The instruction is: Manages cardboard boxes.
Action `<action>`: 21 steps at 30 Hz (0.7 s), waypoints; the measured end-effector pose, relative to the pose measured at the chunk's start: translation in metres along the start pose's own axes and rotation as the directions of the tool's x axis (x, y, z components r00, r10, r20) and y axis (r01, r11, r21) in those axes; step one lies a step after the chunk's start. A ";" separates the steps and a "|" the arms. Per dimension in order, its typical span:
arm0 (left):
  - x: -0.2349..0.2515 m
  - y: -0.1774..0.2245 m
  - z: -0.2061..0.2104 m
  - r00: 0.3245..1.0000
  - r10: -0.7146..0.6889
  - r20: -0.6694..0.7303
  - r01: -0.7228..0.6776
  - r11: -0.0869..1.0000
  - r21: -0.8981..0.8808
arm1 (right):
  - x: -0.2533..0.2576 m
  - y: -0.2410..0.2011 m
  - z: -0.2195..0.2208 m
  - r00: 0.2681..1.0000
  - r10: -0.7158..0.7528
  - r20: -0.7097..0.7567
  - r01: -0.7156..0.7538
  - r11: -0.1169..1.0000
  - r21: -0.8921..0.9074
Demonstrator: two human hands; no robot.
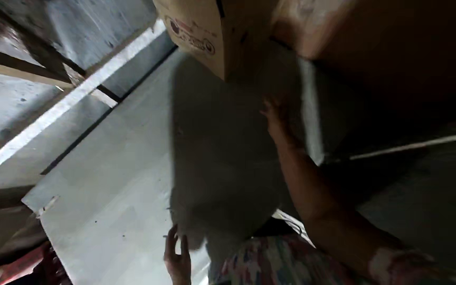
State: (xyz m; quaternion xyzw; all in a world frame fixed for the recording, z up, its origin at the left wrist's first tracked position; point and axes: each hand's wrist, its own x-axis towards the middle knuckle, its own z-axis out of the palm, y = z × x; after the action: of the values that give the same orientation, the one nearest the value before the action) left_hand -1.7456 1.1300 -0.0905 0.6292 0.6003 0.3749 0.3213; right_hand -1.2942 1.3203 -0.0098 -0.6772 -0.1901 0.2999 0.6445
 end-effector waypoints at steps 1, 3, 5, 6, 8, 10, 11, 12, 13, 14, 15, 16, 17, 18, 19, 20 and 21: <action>-0.001 -0.006 -0.009 1.000 0.022 -0.006 -0.022 1.000 0.017 | -0.017 0.004 0.004 0.998 -0.020 0.061 0.024 0.997 -0.073; 0.002 -0.010 -0.019 0.996 0.085 0.023 -0.085 0.996 0.004 | -0.059 0.011 0.005 0.977 -0.028 0.212 0.077 0.970 -0.230; 0.006 -0.009 -0.022 0.980 0.177 0.094 -0.174 0.984 -0.039 | -0.115 0.021 -0.002 0.926 -0.038 0.377 0.178 0.921 -0.346; 0.007 -0.008 -0.022 0.964 0.223 0.142 -0.219 0.975 -0.047 | -0.144 0.031 -0.009 0.894 -0.074 0.442 0.259 0.890 -0.375; 0.007 -0.004 -0.021 0.916 0.285 0.283 -0.276 0.958 -0.072 | -0.207 0.058 -0.032 0.824 -0.161 0.544 0.419 0.818 -0.393; 0.003 -0.003 -0.016 0.849 0.357 0.389 -0.334 0.934 -0.127 | -0.275 0.087 -0.065 0.772 -0.206 0.601 0.533 0.726 -0.436; -0.001 -0.002 -0.013 0.812 0.401 0.425 -0.374 0.915 -0.149 | -0.309 0.104 -0.084 0.769 -0.210 0.604 0.555 0.687 -0.468; -0.006 -0.001 -0.011 0.772 0.438 0.461 -0.404 0.897 -0.177 | -0.341 0.120 -0.104 0.774 -0.178 0.607 0.539 0.689 -0.485; -0.012 0.001 -0.009 0.732 0.467 0.496 -0.425 0.882 -0.203 | -0.370 0.136 -0.123 0.791 -0.139 0.596 0.496 0.716 -0.491; -0.021 0.005 -0.008 0.698 0.487 0.525 -0.438 0.870 -0.226 | -0.397 0.149 -0.141 0.816 -0.060 0.575 0.416 0.751 -0.512; -0.032 0.011 -0.007 0.660 0.506 0.555 -0.443 0.859 -0.256 | -0.422 0.160 -0.157 0.840 0.054 0.540 0.303 0.780 -0.548; -0.046 0.016 -0.006 0.623 0.516 0.588 -0.439 0.853 -0.282 | -0.444 0.168 -0.171 0.848 0.161 0.504 0.200 0.783 -0.588; -0.062 0.020 -0.005 0.580 0.520 0.627 -0.431 0.849 -0.305 | -0.464 0.175 -0.183 0.842 0.252 0.477 0.123 0.771 -0.625; -0.079 0.022 -0.003 0.527 0.516 0.675 -0.426 0.848 -0.316 | -0.480 0.180 -0.192 0.830 0.310 0.464 0.083 0.754 -0.651; -0.097 0.021 0.001 0.460 0.497 0.735 -0.420 0.852 -0.313 | -0.494 0.186 -0.201 0.821 0.339 0.460 0.074 0.735 -0.674; -0.114 0.019 0.004 0.379 0.456 0.805 -0.424 0.859 -0.287 | -0.506 0.191 -0.208 0.810 0.358 0.464 0.080 0.717 -0.693; -0.131 0.015 0.007 0.294 0.408 0.864 -0.443 0.859 -0.255 | -0.516 0.196 -0.213 0.796 0.381 0.470 0.090 0.694 -0.715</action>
State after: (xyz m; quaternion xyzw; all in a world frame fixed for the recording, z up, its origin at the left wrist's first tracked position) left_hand -1.7312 0.9982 -0.0923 0.8695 0.1515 0.0421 0.4683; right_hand -1.5667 0.8077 -0.1227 -0.7571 -0.4211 0.4503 0.2163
